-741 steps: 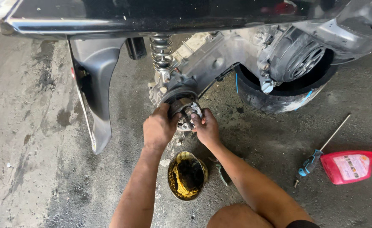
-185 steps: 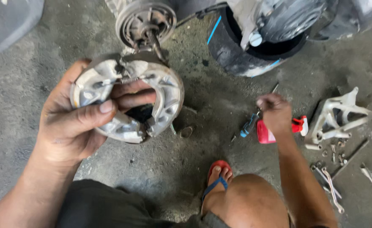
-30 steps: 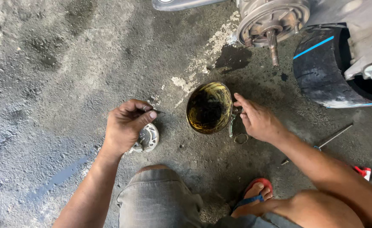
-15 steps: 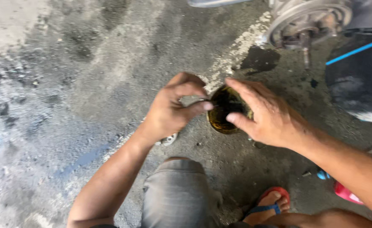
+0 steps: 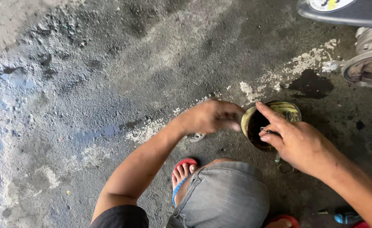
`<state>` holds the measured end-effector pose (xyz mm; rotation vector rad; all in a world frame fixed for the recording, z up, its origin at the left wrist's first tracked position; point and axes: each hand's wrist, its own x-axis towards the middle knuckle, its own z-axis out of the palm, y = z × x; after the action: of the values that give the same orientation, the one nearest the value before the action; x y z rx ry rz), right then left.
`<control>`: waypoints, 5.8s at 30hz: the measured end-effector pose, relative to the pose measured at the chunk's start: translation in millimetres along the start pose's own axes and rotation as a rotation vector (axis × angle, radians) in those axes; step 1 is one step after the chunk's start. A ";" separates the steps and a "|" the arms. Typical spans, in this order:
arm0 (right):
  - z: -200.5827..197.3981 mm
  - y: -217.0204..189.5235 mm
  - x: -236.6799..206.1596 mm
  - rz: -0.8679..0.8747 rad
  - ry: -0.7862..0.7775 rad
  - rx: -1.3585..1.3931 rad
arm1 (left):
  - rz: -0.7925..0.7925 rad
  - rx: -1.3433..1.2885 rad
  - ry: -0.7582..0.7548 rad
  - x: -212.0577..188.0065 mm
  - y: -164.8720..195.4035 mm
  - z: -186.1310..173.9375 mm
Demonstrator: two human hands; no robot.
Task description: The person removes the brake assembly from the rear wheel hub, cleans it with a rag, and reassembles the brake shoes and springs. They use pliers to adjust the spring tension and place the assembly back onto the hub.
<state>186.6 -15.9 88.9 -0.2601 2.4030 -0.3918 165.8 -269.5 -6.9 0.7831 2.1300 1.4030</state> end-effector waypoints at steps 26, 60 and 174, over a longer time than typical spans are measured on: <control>84.4 36.9 83.9 -0.209 0.001 0.251 | -0.314 0.835 0.021 -52.1 -163.6 7.7; -11.7 -79.8 71.4 -0.074 0.452 -0.236 | -0.132 -0.196 0.408 -9.9 -11.3 -50.5; -99.4 88.7 -95.9 -0.333 0.476 1.133 | -0.111 -0.163 0.457 125.2 252.4 18.1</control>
<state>185.9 115.4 187.4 -0.0322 2.1389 -2.0265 137.9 -92.7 211.4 0.2931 2.3006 1.7998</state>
